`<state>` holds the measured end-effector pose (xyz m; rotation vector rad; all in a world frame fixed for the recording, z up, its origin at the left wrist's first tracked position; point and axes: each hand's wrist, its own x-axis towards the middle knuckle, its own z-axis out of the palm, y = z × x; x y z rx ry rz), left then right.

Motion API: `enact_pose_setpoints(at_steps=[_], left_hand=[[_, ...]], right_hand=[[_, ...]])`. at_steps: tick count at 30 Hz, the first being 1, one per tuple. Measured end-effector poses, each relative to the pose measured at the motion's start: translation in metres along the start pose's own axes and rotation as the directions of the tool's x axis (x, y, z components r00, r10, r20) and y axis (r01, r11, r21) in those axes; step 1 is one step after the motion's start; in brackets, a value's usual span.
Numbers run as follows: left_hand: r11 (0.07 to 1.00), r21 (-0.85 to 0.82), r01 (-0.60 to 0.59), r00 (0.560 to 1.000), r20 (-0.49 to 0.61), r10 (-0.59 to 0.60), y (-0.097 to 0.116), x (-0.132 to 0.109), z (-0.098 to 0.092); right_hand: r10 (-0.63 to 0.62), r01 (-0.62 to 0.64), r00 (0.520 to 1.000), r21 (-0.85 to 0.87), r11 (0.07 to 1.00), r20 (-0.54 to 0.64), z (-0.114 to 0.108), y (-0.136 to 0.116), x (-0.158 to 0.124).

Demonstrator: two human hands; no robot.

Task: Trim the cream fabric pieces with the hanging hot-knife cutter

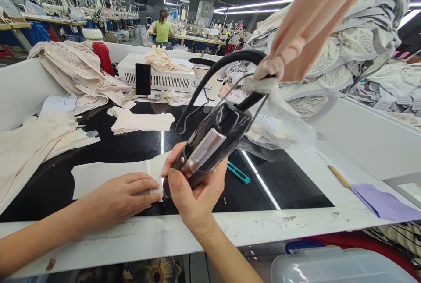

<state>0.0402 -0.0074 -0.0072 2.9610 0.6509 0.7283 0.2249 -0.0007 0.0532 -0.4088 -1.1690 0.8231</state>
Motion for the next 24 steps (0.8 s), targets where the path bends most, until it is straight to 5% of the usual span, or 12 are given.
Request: enact_pose_setpoints(at_steps=[24], left_hand=[[0.999,-0.048,0.010,1.000,-0.026,-0.011,-0.0031,-0.0027,0.0029]], right_hand=[[0.043,-0.042,0.999,-0.068,0.997,0.003,0.0019,-0.0029,-0.0037]])
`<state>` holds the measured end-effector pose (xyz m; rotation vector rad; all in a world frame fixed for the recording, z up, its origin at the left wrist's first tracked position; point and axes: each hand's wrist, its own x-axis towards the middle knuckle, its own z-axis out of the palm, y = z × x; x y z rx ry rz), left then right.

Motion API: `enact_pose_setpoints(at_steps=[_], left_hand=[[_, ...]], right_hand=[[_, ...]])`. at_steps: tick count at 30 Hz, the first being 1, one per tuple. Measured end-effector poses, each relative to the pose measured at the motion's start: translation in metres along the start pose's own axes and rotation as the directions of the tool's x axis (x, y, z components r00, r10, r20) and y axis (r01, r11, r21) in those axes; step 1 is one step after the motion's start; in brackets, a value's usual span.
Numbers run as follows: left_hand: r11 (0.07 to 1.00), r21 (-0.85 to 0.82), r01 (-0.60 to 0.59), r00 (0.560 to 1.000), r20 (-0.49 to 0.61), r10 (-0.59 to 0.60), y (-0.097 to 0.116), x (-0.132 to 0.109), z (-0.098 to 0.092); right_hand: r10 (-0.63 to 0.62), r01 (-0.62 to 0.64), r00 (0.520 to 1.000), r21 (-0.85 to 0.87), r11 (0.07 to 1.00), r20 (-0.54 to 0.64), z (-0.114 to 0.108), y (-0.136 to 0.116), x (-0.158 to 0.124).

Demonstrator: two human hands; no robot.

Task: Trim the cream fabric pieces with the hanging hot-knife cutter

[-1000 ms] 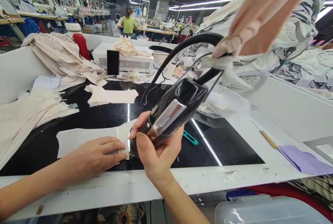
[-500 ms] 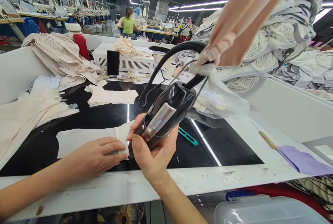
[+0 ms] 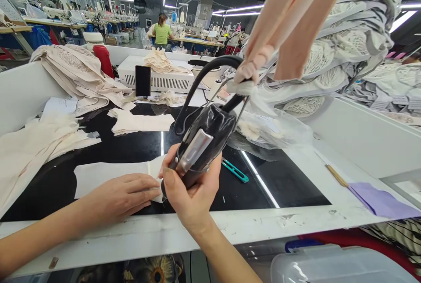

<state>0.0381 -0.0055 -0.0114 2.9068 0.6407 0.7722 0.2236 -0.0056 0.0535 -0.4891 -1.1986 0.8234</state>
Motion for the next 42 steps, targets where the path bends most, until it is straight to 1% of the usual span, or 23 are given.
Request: enact_pose_setpoints(at_steps=[2,5,7,9,12,19,23,27,31,35,42], left_hand=[[1.000,-0.006,0.002,1.000,-0.008,-0.002,0.000,0.001,-0.002],[0.999,-0.004,-0.045,0.999,-0.005,0.045,-0.002,0.002,-0.002],[0.996,0.010,-0.089,0.996,0.021,0.089,-0.003,0.002,-0.001],[0.994,0.029,-0.107,0.993,0.056,0.105,-0.005,0.002,0.001],[0.994,0.047,-0.102,0.992,0.085,0.098,-0.006,0.000,0.002],[0.992,0.052,-0.111,0.992,0.068,0.107,-0.003,0.004,-0.006],[0.993,0.064,-0.101,0.994,0.051,0.098,-0.003,0.003,-0.007],[0.991,0.078,-0.113,0.992,0.071,0.107,-0.002,0.004,-0.008],[0.991,0.062,-0.115,0.991,0.072,0.110,-0.001,0.006,-0.011],[0.993,0.046,-0.105,0.992,0.077,0.101,-0.001,0.007,-0.013],[0.993,0.042,-0.106,0.992,0.077,0.103,-0.002,0.005,-0.011]], right_hand=[[0.008,-0.008,1.000,-0.002,1.000,0.004,0.000,-0.001,-0.001],[0.015,-0.015,1.000,-0.014,1.000,-0.002,0.001,-0.002,-0.002],[0.018,-0.018,1.000,-0.008,1.000,-0.002,0.001,-0.002,-0.002],[0.023,-0.024,1.000,0.004,1.000,0.003,0.002,-0.003,-0.002],[0.026,-0.026,1.000,0.003,1.000,0.003,0.001,-0.003,-0.002],[0.022,-0.022,1.000,0.032,0.999,0.006,0.003,-0.003,-0.002],[-0.008,0.008,1.000,0.023,1.000,-0.027,0.005,-0.002,0.001],[0.013,-0.013,1.000,-0.001,1.000,-0.024,0.003,-0.002,0.001],[0.002,-0.002,1.000,0.010,1.000,-0.007,0.002,-0.002,0.001],[0.008,-0.008,1.000,0.017,1.000,-0.015,0.003,-0.002,0.001],[0.010,-0.010,1.000,0.015,1.000,-0.011,0.004,-0.002,0.000]])
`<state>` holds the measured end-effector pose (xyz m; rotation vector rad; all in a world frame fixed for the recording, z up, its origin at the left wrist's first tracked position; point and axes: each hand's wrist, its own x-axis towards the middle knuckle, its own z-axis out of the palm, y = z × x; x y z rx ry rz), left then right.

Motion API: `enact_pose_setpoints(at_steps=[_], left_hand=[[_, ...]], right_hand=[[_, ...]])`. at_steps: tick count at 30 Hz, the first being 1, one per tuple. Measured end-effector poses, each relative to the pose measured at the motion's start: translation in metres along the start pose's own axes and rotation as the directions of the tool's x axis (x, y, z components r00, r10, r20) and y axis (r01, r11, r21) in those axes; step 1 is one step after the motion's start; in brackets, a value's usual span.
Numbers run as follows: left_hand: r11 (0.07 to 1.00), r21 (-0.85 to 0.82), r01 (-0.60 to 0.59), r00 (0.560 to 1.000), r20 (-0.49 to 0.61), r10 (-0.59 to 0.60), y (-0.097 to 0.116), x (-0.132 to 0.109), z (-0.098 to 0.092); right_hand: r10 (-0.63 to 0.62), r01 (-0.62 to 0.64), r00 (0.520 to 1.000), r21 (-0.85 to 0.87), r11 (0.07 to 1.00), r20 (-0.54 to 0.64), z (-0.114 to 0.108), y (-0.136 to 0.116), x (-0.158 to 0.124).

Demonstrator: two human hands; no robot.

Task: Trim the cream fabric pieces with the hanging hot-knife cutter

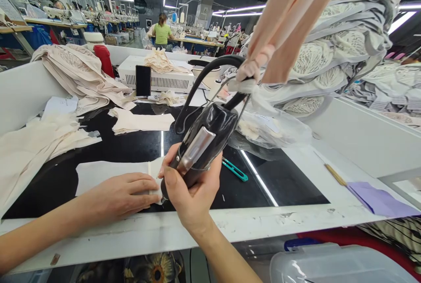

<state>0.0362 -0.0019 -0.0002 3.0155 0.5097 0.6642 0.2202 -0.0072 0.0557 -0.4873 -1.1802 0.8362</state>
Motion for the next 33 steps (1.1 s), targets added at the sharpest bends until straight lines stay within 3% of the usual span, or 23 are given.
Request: enact_pose_setpoints(at_steps=[24,29,33], left_hand=[[1.000,0.014,-0.028,0.999,-0.023,0.028,-0.003,-0.003,0.009],[0.997,-0.048,0.063,0.996,-0.064,-0.066,0.000,-0.007,0.007],[0.994,-0.043,0.105,0.994,-0.029,-0.106,0.003,-0.014,0.000]], right_hand=[[0.028,-0.029,0.999,0.037,0.999,0.026,0.001,0.002,-0.004],[0.025,-0.026,0.999,0.035,0.999,0.031,0.001,0.002,-0.004],[-0.032,0.031,0.999,-0.027,0.999,-0.023,-0.008,-0.004,0.010]])
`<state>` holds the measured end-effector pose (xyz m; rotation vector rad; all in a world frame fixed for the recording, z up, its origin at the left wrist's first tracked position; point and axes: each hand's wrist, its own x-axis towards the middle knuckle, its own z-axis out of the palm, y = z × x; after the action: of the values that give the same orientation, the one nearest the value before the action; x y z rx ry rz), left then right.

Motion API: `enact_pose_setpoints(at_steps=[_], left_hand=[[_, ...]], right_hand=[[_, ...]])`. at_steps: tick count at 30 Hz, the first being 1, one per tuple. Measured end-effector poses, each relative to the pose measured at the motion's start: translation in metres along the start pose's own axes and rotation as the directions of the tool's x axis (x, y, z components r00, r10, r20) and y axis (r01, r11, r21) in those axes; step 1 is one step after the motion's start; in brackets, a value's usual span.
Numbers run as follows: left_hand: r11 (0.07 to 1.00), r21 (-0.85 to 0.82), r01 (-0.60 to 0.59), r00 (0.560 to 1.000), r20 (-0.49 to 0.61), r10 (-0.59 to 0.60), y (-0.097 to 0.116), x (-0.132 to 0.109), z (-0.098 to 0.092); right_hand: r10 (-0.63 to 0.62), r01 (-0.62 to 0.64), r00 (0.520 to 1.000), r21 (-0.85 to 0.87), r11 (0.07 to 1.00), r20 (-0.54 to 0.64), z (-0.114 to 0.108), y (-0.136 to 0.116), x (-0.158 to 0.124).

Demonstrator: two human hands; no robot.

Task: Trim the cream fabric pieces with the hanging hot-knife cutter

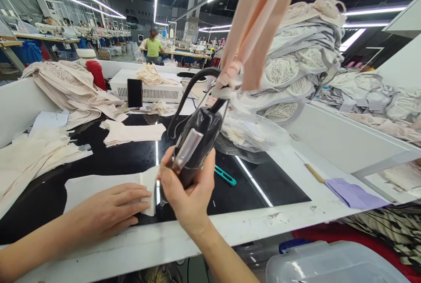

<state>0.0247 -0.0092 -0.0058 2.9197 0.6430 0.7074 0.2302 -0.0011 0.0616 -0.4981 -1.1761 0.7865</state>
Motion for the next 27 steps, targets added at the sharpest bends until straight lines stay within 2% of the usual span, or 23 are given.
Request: enact_pose_setpoints(at_steps=[6,11,14,21,27], left_hand=[[0.993,-0.113,0.022,0.996,0.092,-0.012,0.017,-0.006,-0.022],[0.985,-0.171,0.014,0.994,0.111,0.006,0.026,0.002,-0.034],[0.996,-0.091,-0.013,0.996,0.082,0.021,0.022,0.014,-0.029],[0.991,0.136,-0.009,1.000,0.012,0.008,0.005,0.053,0.000],[0.985,0.170,-0.013,1.000,0.024,0.009,-0.003,0.061,0.018]], right_hand=[[-0.054,0.046,0.996,-0.099,0.994,-0.078,-0.022,-0.002,0.025],[-0.068,0.056,0.992,-0.112,0.992,-0.102,-0.030,0.006,0.029],[-0.085,0.077,0.993,-0.098,0.992,-0.082,-0.030,0.012,0.030],[-0.081,0.076,0.994,-0.068,0.995,-0.070,-0.027,0.024,0.034],[-0.038,0.034,0.997,-0.064,0.997,-0.070,-0.027,0.026,0.030]])
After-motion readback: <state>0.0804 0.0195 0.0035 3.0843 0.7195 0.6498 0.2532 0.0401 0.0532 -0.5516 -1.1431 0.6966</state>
